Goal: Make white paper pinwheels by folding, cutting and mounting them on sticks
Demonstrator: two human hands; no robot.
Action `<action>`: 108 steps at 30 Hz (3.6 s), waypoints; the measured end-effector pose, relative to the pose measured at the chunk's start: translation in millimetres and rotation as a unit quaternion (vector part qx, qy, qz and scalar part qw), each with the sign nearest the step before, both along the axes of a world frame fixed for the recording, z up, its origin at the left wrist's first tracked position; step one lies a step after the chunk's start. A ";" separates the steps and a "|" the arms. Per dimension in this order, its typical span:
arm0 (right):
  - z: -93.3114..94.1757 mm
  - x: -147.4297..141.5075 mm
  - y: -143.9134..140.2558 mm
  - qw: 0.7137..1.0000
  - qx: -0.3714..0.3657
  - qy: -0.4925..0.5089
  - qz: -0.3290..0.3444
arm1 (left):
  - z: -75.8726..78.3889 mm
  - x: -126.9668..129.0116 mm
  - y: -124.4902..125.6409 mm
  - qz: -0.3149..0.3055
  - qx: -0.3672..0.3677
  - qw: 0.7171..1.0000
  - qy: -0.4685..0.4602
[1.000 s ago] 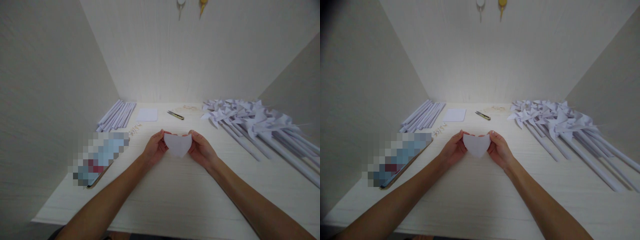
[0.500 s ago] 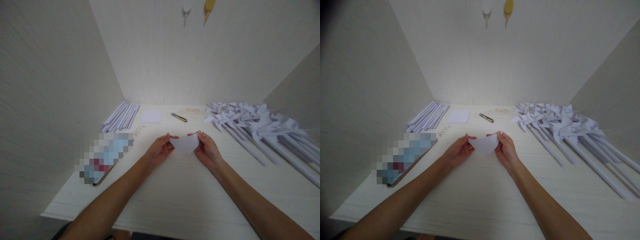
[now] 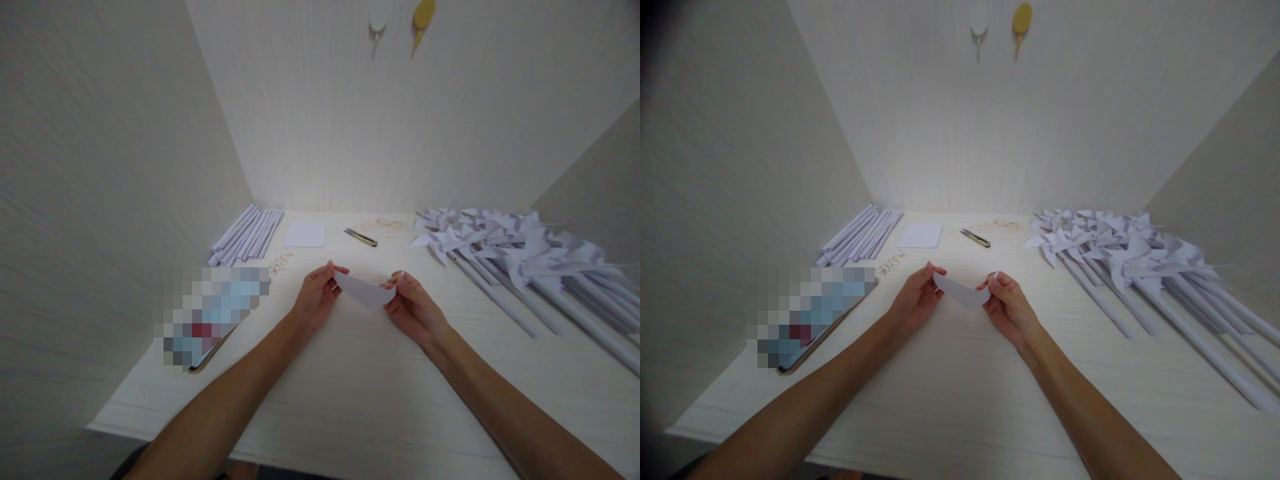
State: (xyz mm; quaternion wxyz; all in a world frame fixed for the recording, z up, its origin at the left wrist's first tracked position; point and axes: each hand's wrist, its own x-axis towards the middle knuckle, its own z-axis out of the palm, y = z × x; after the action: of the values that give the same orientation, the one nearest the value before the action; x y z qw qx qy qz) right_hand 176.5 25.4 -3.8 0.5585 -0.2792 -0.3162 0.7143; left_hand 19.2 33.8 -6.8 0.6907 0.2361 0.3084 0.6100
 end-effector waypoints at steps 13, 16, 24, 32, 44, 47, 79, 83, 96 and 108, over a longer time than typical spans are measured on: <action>1.4 6.3 9.2 0.971 0.021 -0.060 -0.231 | 0.2 -6.7 -0.2 -0.044 0.079 0.964 0.251; 0.3 5.1 9.2 0.948 0.064 -0.132 -0.282 | 1.8 -4.5 -5.0 -0.159 0.092 0.944 0.275; -7.4 -13.5 -4.5 0.934 0.148 -0.301 -0.120 | -0.2 7.3 -13.8 -0.137 0.145 0.884 0.423; -12.9 -10.6 1.1 0.950 0.120 -0.255 -0.133 | -0.3 11.3 -14.3 -0.127 0.146 0.871 0.452; -4.5 -7.8 4.4 0.970 0.064 -0.198 -0.122 | -4.1 11.5 -14.6 -0.151 0.138 0.876 0.437; -6.2 -10.4 3.1 0.969 0.068 -0.230 -0.049 | -3.9 11.0 -15.7 -0.151 0.144 0.876 0.434; 2.3 10.4 20.8 0.970 0.025 -0.139 -0.199 | -2.4 3.7 -11.4 -0.050 0.116 0.905 0.407; -2.2 5.4 18.7 0.986 0.032 -0.137 -0.092 | -0.9 2.7 -8.7 0.010 0.093 0.919 0.382; -9.3 3.8 20.5 0.967 0.036 -0.221 -0.122 | -3.5 -3.6 -2.1 0.101 0.126 0.858 0.488; -8.2 -2.0 13.8 0.934 0.083 -0.317 -0.145 | -9.1 -0.1 -6.5 -0.088 0.221 0.826 0.511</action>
State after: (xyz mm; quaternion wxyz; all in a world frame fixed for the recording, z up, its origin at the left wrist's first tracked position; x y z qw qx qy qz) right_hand 174.5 39.3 -11.9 0.5478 -0.4867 -0.4909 0.4713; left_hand 19.0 27.2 -15.9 0.4148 0.6861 0.4522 0.3908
